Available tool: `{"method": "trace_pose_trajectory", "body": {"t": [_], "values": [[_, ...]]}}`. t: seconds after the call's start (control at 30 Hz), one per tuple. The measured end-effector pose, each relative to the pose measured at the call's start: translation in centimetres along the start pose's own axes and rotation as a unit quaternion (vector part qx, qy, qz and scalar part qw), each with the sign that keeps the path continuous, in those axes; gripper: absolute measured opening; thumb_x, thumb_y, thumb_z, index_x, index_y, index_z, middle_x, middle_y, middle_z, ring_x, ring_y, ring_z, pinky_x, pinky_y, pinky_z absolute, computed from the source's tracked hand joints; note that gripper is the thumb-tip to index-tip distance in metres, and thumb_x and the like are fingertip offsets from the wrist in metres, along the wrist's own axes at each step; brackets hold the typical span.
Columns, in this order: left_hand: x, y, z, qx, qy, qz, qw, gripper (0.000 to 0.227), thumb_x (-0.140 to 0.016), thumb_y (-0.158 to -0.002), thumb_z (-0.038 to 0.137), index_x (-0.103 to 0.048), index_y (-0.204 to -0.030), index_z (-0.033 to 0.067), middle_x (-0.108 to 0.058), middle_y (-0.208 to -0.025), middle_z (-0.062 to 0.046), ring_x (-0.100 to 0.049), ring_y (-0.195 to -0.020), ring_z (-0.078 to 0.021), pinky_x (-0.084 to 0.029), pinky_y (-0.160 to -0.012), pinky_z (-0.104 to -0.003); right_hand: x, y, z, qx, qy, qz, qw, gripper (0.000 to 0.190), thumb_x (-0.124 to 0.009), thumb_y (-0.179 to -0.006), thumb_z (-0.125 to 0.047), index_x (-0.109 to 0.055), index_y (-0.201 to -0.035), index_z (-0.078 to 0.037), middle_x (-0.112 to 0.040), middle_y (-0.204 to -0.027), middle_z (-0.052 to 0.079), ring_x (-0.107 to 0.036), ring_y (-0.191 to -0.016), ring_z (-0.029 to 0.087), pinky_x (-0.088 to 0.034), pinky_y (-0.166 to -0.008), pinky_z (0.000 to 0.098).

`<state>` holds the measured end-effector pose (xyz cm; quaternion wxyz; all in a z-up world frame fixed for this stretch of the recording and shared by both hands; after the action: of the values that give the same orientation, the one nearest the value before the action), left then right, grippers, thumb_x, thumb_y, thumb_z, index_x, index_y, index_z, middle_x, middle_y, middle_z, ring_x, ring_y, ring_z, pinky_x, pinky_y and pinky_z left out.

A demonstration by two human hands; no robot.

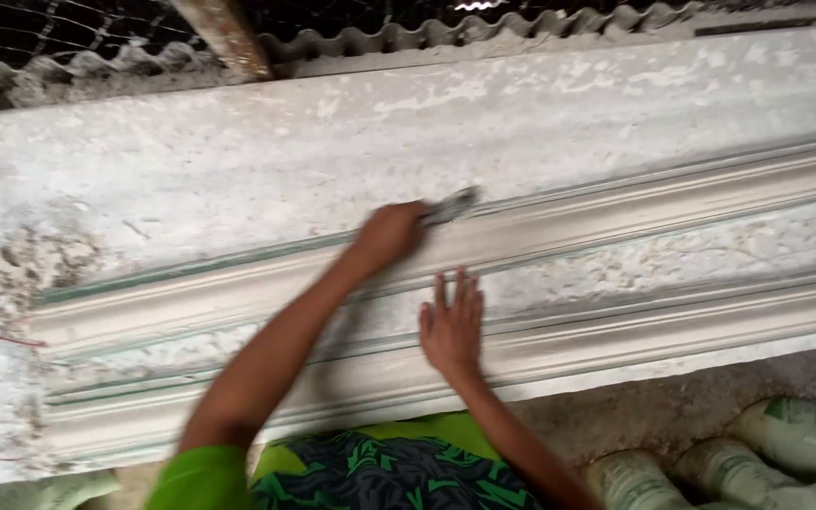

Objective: The person scrapes a white powdery substance from a long, grooved white panel using a metal scraper. They repeatedly move the scraper along the grooves to remove the residue, occasionally repositioning their hands and the tool.

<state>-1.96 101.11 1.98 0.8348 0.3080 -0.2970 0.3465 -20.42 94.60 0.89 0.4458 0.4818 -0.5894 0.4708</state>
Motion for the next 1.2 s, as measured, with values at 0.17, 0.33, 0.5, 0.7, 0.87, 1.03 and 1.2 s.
{"method": "trace_pose_trajectory", "body": {"t": [0.17, 0.33, 0.5, 0.7, 0.87, 1.03, 1.2], "values": [[-12.7, -12.5, 15.2, -0.004, 0.047, 0.029, 0.998, 0.038, -0.055, -0.1, 0.026, -0.059, -0.138, 0.0315, -0.074, -0.119, -0.007, -0.074, -0.106, -0.0358, -0.061, -0.091, -0.051, -1.2, 0.1, 8.0, 0.034, -0.082, -0.029, 0.996, 0.064, -0.064, -0.091, -0.027, -0.049, -0.148, -0.001, -0.038, -0.152, 0.039, -0.034, -0.143, 0.059, -0.035, -0.112, 0.0661], [-6.8, -4.0, 12.5, -0.037, -0.071, -0.023, 0.997, 0.042, -0.051, -0.104, 0.02, -0.049, -0.145, 0.0275, -0.061, -0.141, -0.011, -0.067, -0.114, -0.0466, -0.057, -0.096, -0.061, 1.1, 0.7, 23.1, 0.039, -0.082, -0.032, 0.995, 0.049, -0.064, -0.092, -0.017, -0.062, -0.136, 0.005, -0.051, -0.146, 0.035, -0.042, -0.142, 0.053, -0.032, -0.116, 0.0618], [3.6, 10.0, 2.7, -0.003, -0.278, -0.141, 0.95, 0.07, -0.052, -0.095, -0.002, -0.034, -0.154, 0.0339, -0.039, -0.166, 0.002, -0.059, -0.127, -0.0488, -0.057, -0.103, -0.063, 6.6, 0.2, 42.0, -0.039, 0.078, 0.054, 0.995, 0.068, -0.062, -0.096, -0.031, -0.05, -0.157, -0.006, -0.046, -0.159, 0.025, -0.039, -0.146, 0.052, -0.037, -0.109, 0.0669], [3.6, 11.3, -3.5, 0.109, -0.451, -0.281, 0.84, 0.058, -0.023, -0.105, 0.045, -0.004, -0.159, 0.0511, -0.005, -0.173, 0.019, -0.043, -0.144, -0.0367, -0.067, -0.097, -0.043, 6.6, 0.3, 42.4, -0.066, -0.04, -0.017, 0.997, 0.062, -0.038, -0.107, -0.044, -0.049, -0.151, -0.002, -0.041, -0.162, 0.026, -0.033, -0.152, 0.048, -0.03, -0.118, 0.0653], [-11.6, -9.8, 17.4, -0.1, -0.311, -0.094, 0.94, 0.048, -0.045, -0.101, 0.025, -0.037, -0.147, 0.0362, -0.038, -0.156, 0.004, -0.063, -0.105, -0.0381, -0.064, -0.076, -0.049, 6.1, 0.7, 43.5, -0.083, 0.007, -0.001, 0.996, 0.053, -0.053, -0.102, -0.038, -0.056, -0.15, -0.016, -0.051, -0.158, 0.016, -0.047, -0.145, 0.041, -0.041, -0.113, 0.0568], [-17.2, -18.0, 26.7, -0.206, -0.185, 0.018, 0.961, 0.029, -0.06, -0.098, 0.018, -0.064, -0.127, 0.0197, -0.067, -0.124, -0.009, -0.076, -0.082, -0.0403, -0.063, -0.065, -0.056, 5.8, -0.2, 44.4, -0.041, 0.038, 0.029, 0.998, 0.054, -0.052, -0.1, -0.036, -0.057, -0.149, -0.013, -0.055, -0.154, 0.019, -0.052, -0.141, 0.042, -0.045, -0.11, 0.0536], [-5.9, -8.9, 15.2, -0.146, -0.158, 0.013, 0.977, 0.034, -0.06, -0.098, 0.021, -0.065, -0.131, 0.0274, -0.071, -0.119, -0.008, -0.076, -0.089, -0.0386, -0.062, -0.071, -0.056, 5.7, 0.7, 44.1, -0.038, 0.028, 0.05, 0.998, 0.053, -0.055, -0.1, -0.035, -0.059, -0.148, -0.014, -0.056, -0.153, 0.017, -0.054, -0.14, 0.038, -0.046, -0.109, 0.0506]]}}
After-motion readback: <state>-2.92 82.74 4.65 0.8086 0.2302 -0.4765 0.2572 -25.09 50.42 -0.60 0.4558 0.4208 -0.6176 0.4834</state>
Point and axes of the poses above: each hand's wrist, its own y-axis away from the middle knuckle, its own x-axis out of the back of the hand, z = x × y, the point moved 9 cm from there along -y, towards the middle knuckle
